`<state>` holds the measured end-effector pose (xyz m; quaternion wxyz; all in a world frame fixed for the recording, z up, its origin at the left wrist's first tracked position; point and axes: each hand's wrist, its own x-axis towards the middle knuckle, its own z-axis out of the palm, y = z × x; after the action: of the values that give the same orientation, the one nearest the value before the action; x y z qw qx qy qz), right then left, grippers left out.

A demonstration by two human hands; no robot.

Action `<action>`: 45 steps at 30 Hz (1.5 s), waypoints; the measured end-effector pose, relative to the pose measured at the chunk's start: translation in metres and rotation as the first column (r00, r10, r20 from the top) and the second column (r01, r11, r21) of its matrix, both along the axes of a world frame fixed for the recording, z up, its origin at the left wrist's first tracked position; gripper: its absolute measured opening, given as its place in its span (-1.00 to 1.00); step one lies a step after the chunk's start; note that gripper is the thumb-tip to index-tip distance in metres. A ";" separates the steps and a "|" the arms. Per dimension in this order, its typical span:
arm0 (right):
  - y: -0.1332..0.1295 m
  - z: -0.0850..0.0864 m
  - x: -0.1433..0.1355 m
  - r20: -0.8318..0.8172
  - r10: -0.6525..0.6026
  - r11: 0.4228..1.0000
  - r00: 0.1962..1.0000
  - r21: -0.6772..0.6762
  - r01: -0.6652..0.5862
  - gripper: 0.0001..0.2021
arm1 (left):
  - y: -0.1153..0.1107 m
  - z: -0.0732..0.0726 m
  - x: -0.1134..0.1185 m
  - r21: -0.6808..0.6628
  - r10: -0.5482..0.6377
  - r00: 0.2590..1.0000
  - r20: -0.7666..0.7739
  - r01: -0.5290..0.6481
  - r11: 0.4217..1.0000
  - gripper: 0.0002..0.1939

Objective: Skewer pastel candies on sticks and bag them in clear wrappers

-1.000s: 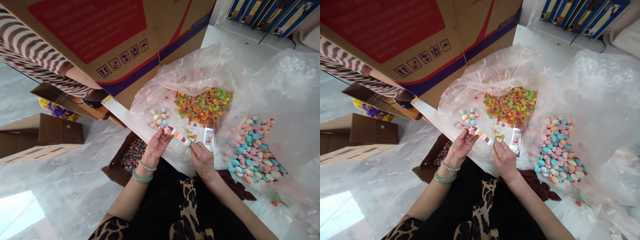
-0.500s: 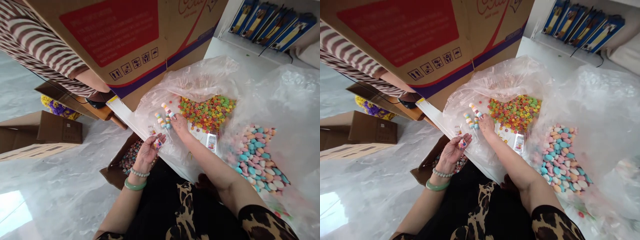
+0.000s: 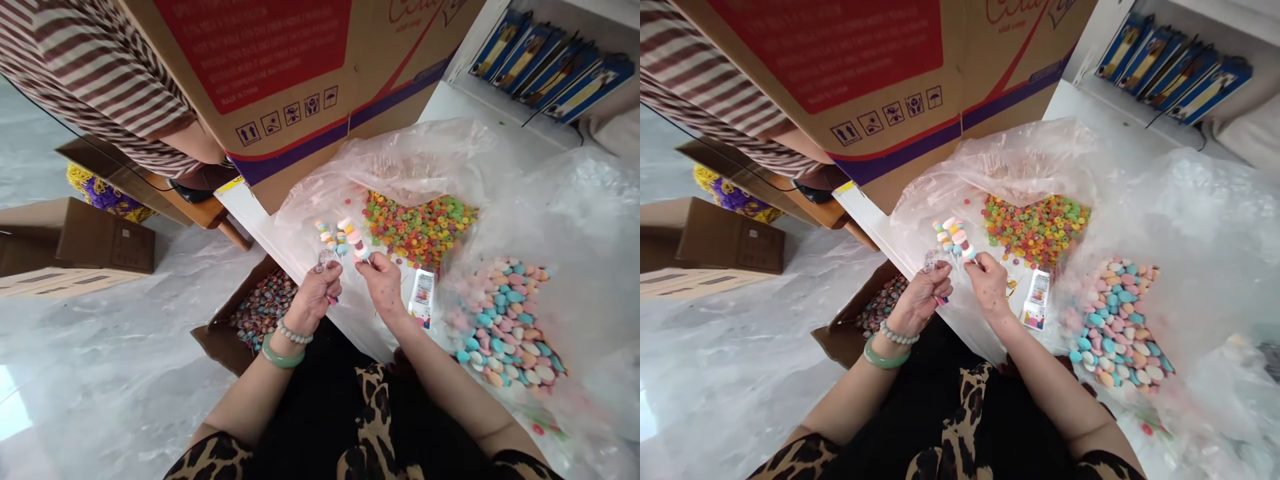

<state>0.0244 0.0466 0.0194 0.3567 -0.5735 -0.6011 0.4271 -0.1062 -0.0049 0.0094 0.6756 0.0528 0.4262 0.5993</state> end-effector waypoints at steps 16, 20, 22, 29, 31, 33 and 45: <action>-0.050 0.010 0.082 0.120 0.030 0.984 0.992 0.171 -0.050 -0.80 | 0.010 0.009 0.004 0.077 -0.059 0.994 -0.090 0.066 0.995 -0.60; -0.064 0.007 0.096 0.213 0.030 0.969 0.977 0.232 -0.081 -0.81 | 0.008 0.003 0.008 0.116 -0.056 0.980 -0.192 0.079 0.990 -0.61; -0.067 0.004 0.095 0.232 0.041 0.966 0.972 0.241 -0.098 -0.80 | 0.006 0.000 0.014 0.110 -0.071 0.963 -0.260 0.103 0.989 -0.62; -0.067 -0.005 0.091 0.285 0.055 0.960 0.957 0.250 -0.130 -0.78 | 0.002 -0.002 0.027 0.112 -0.114 0.923 -0.368 0.166 0.980 -0.60; -0.068 -0.009 0.088 0.292 0.063 0.962 0.954 0.236 -0.136 -0.77 | 0.001 -0.004 0.030 0.107 -0.113 0.921 -0.372 0.163 0.981 -0.60; -0.069 -0.012 0.086 0.314 0.057 0.965 0.948 0.226 -0.133 -0.77 | 0.001 -0.005 0.032 0.105 -0.118 0.912 -0.392 0.172 0.979 -0.63; -0.058 -0.023 0.073 0.280 0.079 0.996 0.957 0.018 -0.087 -0.79 | 0.003 -0.016 0.023 0.026 -0.271 0.800 -0.535 0.336 0.941 -0.87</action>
<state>0.0972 -0.0114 -0.0038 0.2586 -0.5968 -0.6753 0.3476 -0.0830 -0.0024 -0.0066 0.6167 0.3219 0.5431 0.4703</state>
